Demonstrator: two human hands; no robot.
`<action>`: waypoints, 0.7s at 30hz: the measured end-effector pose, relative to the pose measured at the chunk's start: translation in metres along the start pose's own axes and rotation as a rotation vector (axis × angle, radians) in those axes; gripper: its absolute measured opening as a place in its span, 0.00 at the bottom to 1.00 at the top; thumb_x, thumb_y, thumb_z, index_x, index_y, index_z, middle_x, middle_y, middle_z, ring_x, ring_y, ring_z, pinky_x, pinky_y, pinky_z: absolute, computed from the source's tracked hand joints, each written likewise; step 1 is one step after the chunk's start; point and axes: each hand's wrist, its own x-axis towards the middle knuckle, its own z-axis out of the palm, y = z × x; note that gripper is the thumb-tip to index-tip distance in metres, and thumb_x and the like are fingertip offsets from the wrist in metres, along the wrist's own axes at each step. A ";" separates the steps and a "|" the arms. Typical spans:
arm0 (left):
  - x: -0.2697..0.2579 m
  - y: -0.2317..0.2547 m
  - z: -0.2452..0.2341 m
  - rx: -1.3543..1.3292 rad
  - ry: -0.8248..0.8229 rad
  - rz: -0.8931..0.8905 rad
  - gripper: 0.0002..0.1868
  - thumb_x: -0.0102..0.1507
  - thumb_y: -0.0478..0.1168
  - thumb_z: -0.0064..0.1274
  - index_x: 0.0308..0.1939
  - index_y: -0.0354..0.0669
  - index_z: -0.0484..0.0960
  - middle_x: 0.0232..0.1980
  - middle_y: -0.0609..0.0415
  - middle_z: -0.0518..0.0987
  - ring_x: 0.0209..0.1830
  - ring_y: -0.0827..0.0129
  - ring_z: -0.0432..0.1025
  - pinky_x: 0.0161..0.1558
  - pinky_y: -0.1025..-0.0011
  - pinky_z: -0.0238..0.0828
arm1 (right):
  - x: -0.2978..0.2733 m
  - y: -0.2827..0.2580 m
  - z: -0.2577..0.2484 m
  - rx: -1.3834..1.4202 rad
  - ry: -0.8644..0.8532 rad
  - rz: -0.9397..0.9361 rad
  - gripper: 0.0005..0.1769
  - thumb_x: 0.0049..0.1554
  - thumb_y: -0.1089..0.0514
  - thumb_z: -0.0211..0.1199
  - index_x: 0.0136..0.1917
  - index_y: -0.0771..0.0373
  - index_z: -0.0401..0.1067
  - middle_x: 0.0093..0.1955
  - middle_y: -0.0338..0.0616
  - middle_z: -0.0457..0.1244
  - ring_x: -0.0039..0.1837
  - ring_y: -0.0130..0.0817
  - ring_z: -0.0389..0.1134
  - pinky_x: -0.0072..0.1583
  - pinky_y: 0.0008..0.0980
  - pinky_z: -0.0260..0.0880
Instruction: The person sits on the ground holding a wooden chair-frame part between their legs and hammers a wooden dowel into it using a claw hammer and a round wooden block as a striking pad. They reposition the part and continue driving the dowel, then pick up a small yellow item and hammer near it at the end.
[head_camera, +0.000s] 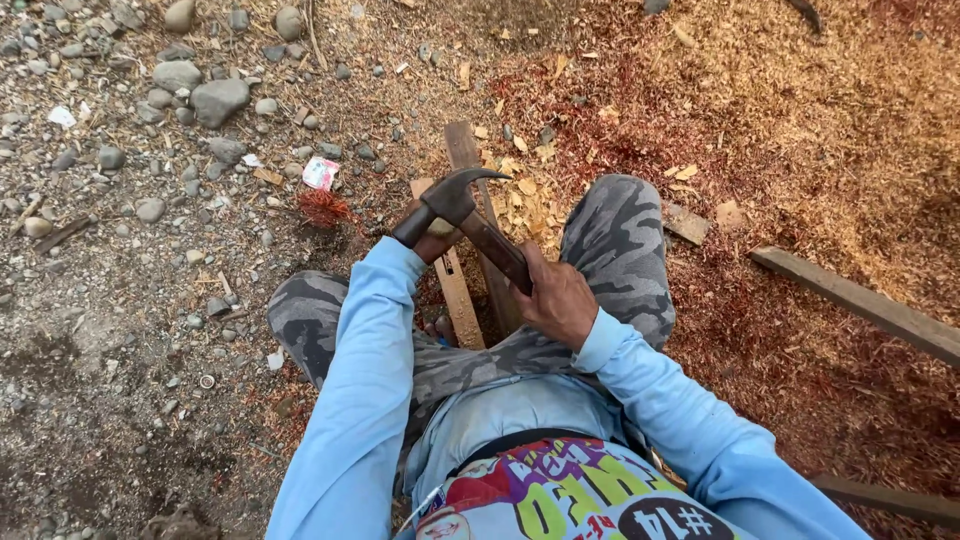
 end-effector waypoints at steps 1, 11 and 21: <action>0.005 -0.010 0.002 -0.168 -0.036 -0.113 0.13 0.66 0.48 0.55 0.55 0.57 0.77 0.51 0.64 0.81 0.47 0.75 0.76 0.48 0.71 0.76 | 0.003 0.003 0.002 -0.007 -0.002 0.003 0.25 0.56 0.57 0.65 0.61 0.63 0.57 0.32 0.60 0.66 0.39 0.62 0.70 0.40 0.58 0.68; -0.062 0.090 -0.033 -0.012 0.182 -0.055 0.25 0.55 0.50 0.70 0.52 0.47 0.81 0.45 0.54 0.83 0.44 0.64 0.79 0.47 0.64 0.77 | 0.025 0.014 -0.012 -0.140 -0.131 -0.044 0.23 0.57 0.53 0.65 0.59 0.60 0.59 0.32 0.60 0.66 0.38 0.64 0.69 0.41 0.60 0.66; -0.382 0.194 0.020 -0.448 -0.333 -0.528 0.10 0.65 0.45 0.59 0.41 0.42 0.83 0.35 0.57 0.83 0.34 0.76 0.75 0.39 0.71 0.76 | -0.017 0.000 -0.066 0.074 -0.282 0.038 0.23 0.53 0.52 0.71 0.56 0.63 0.66 0.32 0.52 0.60 0.33 0.43 0.62 0.38 0.43 0.63</action>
